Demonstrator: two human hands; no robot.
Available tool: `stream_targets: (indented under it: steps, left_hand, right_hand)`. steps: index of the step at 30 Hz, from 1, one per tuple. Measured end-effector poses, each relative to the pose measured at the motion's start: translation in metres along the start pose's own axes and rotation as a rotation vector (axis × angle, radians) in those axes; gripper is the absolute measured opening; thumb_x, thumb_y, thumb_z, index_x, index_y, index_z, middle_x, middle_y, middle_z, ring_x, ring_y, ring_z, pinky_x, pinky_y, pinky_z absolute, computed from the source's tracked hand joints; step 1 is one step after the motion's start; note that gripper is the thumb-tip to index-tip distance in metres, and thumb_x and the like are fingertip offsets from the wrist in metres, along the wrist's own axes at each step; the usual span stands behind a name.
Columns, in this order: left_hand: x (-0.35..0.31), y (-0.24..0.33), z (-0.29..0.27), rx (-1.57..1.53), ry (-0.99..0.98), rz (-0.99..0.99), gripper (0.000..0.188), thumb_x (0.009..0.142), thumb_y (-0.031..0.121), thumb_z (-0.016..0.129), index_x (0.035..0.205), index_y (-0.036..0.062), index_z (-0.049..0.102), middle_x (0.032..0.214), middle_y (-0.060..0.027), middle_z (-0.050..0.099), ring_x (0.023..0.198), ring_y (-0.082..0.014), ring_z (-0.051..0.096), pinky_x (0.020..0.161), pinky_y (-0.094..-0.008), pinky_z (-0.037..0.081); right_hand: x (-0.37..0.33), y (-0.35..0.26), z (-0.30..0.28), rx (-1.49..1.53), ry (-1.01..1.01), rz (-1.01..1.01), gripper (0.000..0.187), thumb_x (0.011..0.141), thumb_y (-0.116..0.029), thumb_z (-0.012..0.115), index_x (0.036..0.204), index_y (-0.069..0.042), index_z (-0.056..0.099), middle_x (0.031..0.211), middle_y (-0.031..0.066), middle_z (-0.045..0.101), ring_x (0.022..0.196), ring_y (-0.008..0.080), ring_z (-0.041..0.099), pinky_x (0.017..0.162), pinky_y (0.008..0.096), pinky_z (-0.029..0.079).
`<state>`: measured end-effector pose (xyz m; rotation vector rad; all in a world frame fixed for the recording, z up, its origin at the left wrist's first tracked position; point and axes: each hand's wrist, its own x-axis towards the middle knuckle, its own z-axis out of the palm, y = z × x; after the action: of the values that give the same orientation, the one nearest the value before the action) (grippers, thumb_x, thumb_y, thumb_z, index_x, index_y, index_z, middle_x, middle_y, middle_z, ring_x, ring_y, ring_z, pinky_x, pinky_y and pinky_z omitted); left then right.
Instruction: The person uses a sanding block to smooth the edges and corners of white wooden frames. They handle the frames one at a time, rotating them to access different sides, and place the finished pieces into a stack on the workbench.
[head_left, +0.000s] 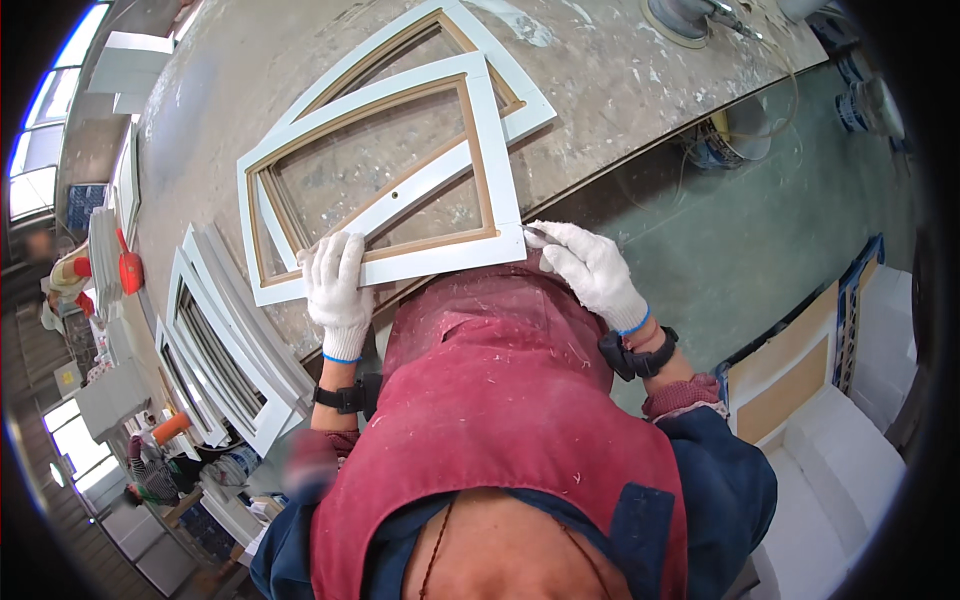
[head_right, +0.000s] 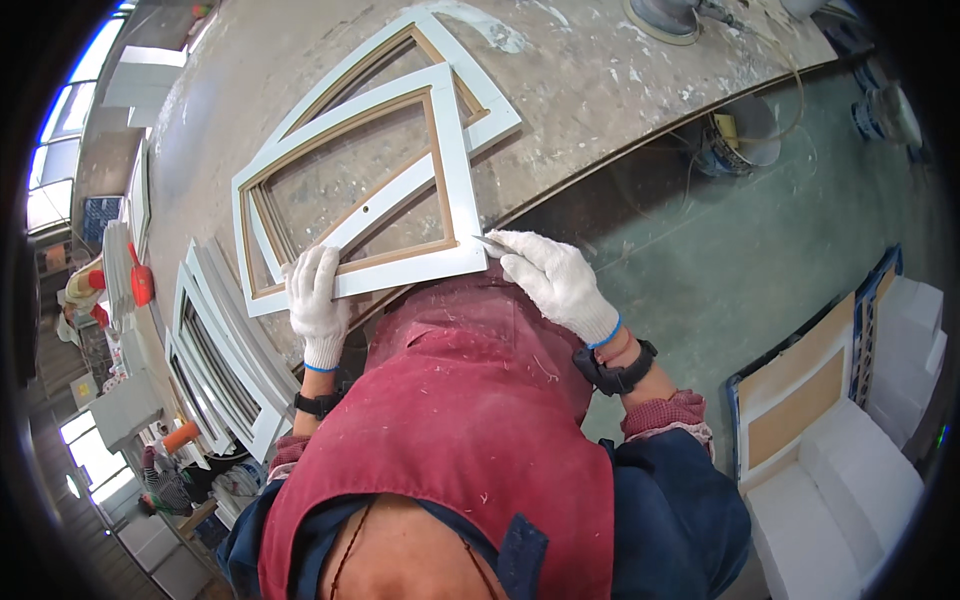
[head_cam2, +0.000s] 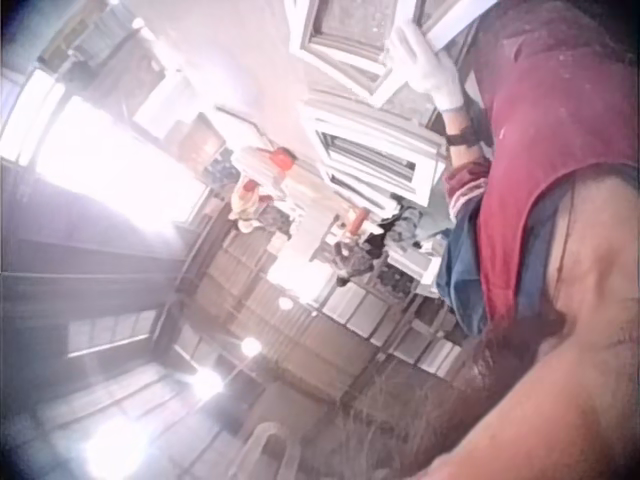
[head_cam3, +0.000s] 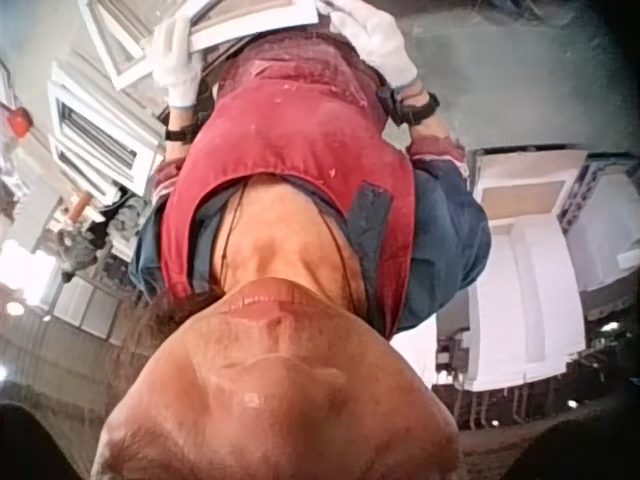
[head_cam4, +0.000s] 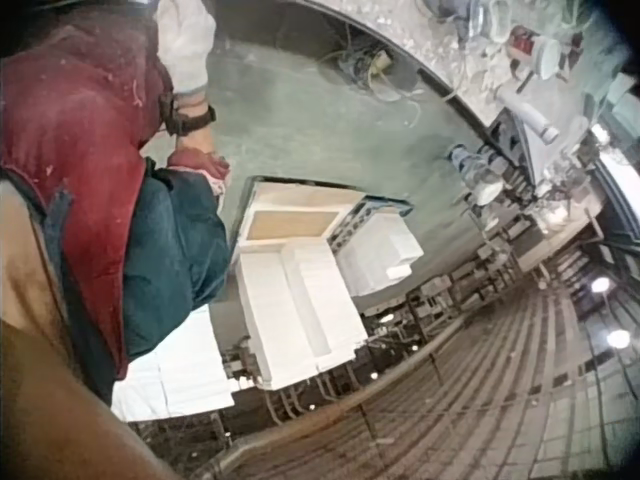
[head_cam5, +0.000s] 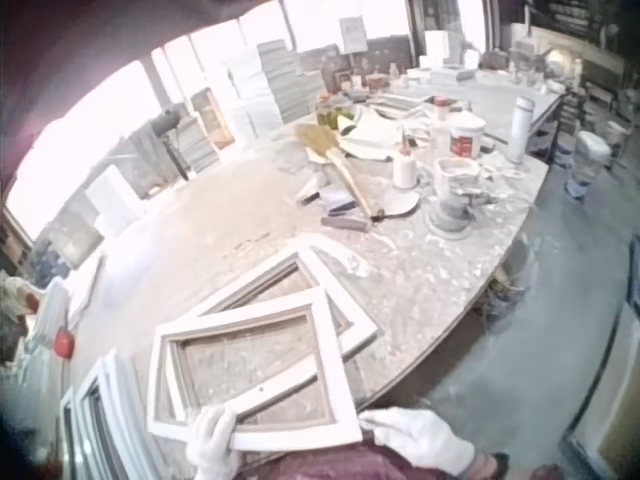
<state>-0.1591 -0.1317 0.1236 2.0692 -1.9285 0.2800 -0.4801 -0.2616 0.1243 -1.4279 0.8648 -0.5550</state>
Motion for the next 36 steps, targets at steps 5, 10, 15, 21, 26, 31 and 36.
stream_targets:
  steps: [5,10,15,21,26,31,36]
  left_hand:
    - [-0.006,-0.004,-0.025,0.003,-0.006,0.039,0.054,0.064,0.003,0.067,0.118,0.0089,0.063,0.113,-0.0093,0.065,0.114,-0.0299,0.058,0.111,-0.0549,0.03]
    - [0.002,-0.005,-0.071,0.025,-0.091,0.075,0.054,0.065,0.003,0.067,0.118,0.0086,0.063,0.113,-0.0098,0.065,0.112,-0.0303,0.059,0.109,-0.0529,0.035]
    - [0.039,-0.007,-0.137,-0.019,-0.14,0.163,0.052,0.067,0.001,0.072,0.117,0.0083,0.067,0.11,-0.0131,0.068,0.107,-0.0293,0.064,0.103,-0.045,0.044]
    - [0.087,-0.016,-0.161,-0.121,0.654,0.093,0.05,0.074,-0.004,0.075,0.121,0.0062,0.063,0.121,-0.0129,0.065,0.112,-0.0275,0.062,0.098,-0.0391,0.049]
    - [0.082,0.011,-0.111,-0.283,0.42,0.136,0.058,0.07,-0.001,0.077,0.124,0.0036,0.056,0.118,-0.0145,0.064,0.112,-0.0301,0.061,0.098,-0.0418,0.047]
    - [0.083,0.054,-0.033,-0.165,-0.136,0.292,0.069,0.064,0.032,0.078,0.124,0.007,0.052,0.11,-0.0138,0.059,0.106,-0.0325,0.055,0.101,-0.0505,0.037]
    - [0.072,0.031,-0.015,-0.2,-0.061,0.221,0.043,0.069,0.008,0.068,0.111,0.0102,0.063,0.097,-0.0102,0.066,0.098,-0.0306,0.062,0.102,-0.0451,0.043]
  right_hand:
    - [-0.001,0.008,0.007,0.211,0.073,-0.055,0.03,0.093,-0.007,0.058,0.122,0.001,0.059,0.106,0.0111,0.067,0.086,0.0132,0.063,0.073,0.0252,0.051]
    - [0.014,-0.007,-0.001,-0.222,0.136,-0.546,0.052,0.074,-0.001,0.072,0.124,-0.006,0.059,0.122,0.0155,0.061,0.099,0.0247,0.067,0.082,0.0297,0.055]
    - [0.063,-0.029,0.01,-0.154,0.076,-0.821,0.055,0.071,0.001,0.074,0.123,-0.008,0.059,0.11,0.0143,0.066,0.095,0.0246,0.067,0.08,0.0314,0.055]
    - [0.093,-0.107,0.027,0.25,0.147,-0.496,0.032,0.084,-0.021,0.072,0.11,-0.004,0.067,0.086,0.0033,0.07,0.077,0.0112,0.061,0.071,0.0272,0.05]
    - [0.108,-0.117,0.024,0.309,0.197,-0.253,0.028,0.088,-0.027,0.072,0.097,-0.001,0.066,0.063,0.0001,0.058,0.047,0.0021,0.047,0.04,0.0201,0.036]
    - [0.114,-0.077,0.009,0.804,0.089,0.062,0.016,0.089,-0.019,0.069,0.087,-0.005,0.062,0.061,-0.0029,0.054,0.041,0.0028,0.039,0.036,0.019,0.029]
    - [0.1,-0.033,0.012,0.785,0.113,0.123,0.03,0.09,-0.033,0.069,0.089,-0.004,0.06,0.053,-0.0061,0.049,0.038,0.0033,0.039,0.035,0.0186,0.034]
